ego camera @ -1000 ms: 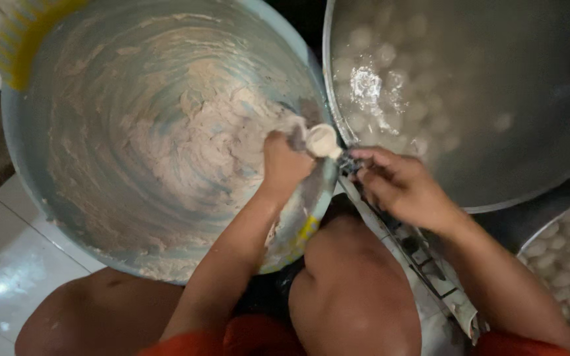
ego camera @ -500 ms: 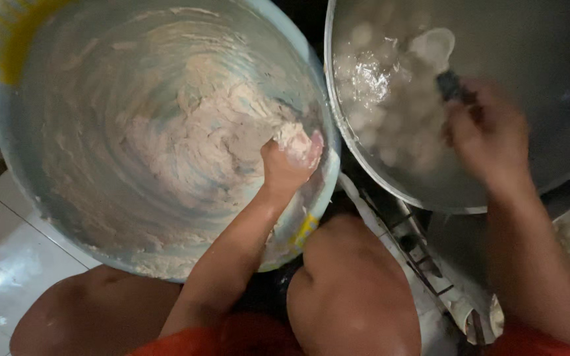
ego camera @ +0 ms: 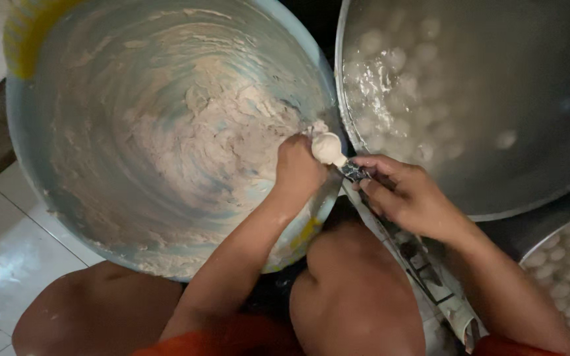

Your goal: The person scoops dough from a large bowl and drops it into boiling water to form meatballs. The person uses a spoon to transfer the dough and occasionally stirs the pot.

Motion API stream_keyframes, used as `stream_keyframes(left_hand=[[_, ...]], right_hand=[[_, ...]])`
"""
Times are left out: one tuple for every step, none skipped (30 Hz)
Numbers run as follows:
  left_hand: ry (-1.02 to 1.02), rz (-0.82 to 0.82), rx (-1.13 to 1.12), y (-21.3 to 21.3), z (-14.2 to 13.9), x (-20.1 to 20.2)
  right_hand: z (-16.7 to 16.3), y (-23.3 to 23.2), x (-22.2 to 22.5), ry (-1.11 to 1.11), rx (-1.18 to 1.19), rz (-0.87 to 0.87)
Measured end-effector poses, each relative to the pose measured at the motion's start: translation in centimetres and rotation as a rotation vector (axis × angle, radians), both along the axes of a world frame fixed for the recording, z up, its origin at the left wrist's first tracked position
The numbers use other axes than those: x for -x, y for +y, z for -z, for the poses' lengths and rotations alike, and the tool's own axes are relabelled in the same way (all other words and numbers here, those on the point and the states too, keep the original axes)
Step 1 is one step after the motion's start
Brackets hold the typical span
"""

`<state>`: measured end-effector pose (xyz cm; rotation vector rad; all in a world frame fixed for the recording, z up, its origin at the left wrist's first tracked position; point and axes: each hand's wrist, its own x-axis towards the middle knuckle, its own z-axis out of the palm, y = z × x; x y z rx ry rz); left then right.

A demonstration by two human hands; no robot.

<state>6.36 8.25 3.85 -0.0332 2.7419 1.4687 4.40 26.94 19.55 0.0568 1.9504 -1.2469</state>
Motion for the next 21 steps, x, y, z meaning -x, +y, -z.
stream_keyframes(left_hand=[[-0.032,-0.033,0.016,-0.7,0.6,0.2],[-0.057,-0.066,0.060,-1.9,1.4,0.7],[-0.068,-0.108,0.151,-3.6,2.4,1.3],[-0.100,-0.185,0.263,-5.8,3.6,2.0],[-0.168,-0.287,0.350,-8.0,4.7,2.5],[-0.272,-0.423,0.402,-9.8,5.8,2.6],[-0.373,-0.562,0.407,-10.9,6.8,2.2],[-0.451,-0.683,0.399,-11.1,7.7,1.5],[-0.495,-0.759,0.381,-10.8,8.4,0.5],[-0.443,-0.731,0.365,-9.4,9.0,-0.5],[-0.381,-0.692,0.343,-7.9,9.3,-1.5],[-0.302,-0.628,0.334,-6.0,9.2,-2.3],[-0.223,-0.540,0.331,-4.5,9.0,-2.8],[-0.147,-0.457,0.327,-3.3,8.7,-3.2],[-0.107,-0.384,0.314,-2.6,8.6,-3.5],[-0.083,-0.310,0.290,-2.2,8.2,-3.5],[-0.067,-0.222,0.262,-2.0,7.5,-3.3],[-0.046,-0.127,0.236,-2.0,6.7,-3.0],[-0.027,-0.038,0.223,-2.0,5.7,-2.8],[-0.008,0.045,0.217,-1.9,4.7,-2.4],[-0.005,0.087,0.224,-1.8,3.8,-1.9]], right_hand=[[0.4,0.3,0.2,-0.080,0.017,0.027],[0.8,0.7,0.4,-0.060,0.018,0.025],[1.3,1.3,0.7,-0.037,0.018,0.028],[1.7,2.0,1.1,-0.012,0.018,0.033],[2.1,3.0,1.8,0.020,0.038,0.089],[2.6,4.2,2.5,0.050,0.056,0.149],[3.2,5.5,3.2,0.079,0.074,0.208],[4.0,6.8,4.1,0.127,-0.123,0.246],[5.0,8.1,5.3,0.171,-0.320,0.279],[6.3,9.3,6.4,0.197,-0.363,0.365],[7.5,10.4,7.3,0.221,-0.407,0.450],[8.6,11.6,8.2,0.393,-0.495,0.362],[9.5,12.7,8.8,0.562,-0.579,0.268],[10.3,13.6,9.0,0.733,-0.658,0.168],[10.9,14.4,9.2,0.734,-0.655,0.156],[11.2,15.0,9.5,0.738,-0.650,0.145],[11.4,15.5,9.6,0.739,-0.645,0.138],[11.3,15.8,9.6,0.739,-0.672,0.138],[11.0,16.0,9.5,0.736,-0.699,0.132],[10.4,15.9,9.4,0.732,-0.728,0.128],[9.6,15.8,9.2,0.825,-0.735,0.081]])
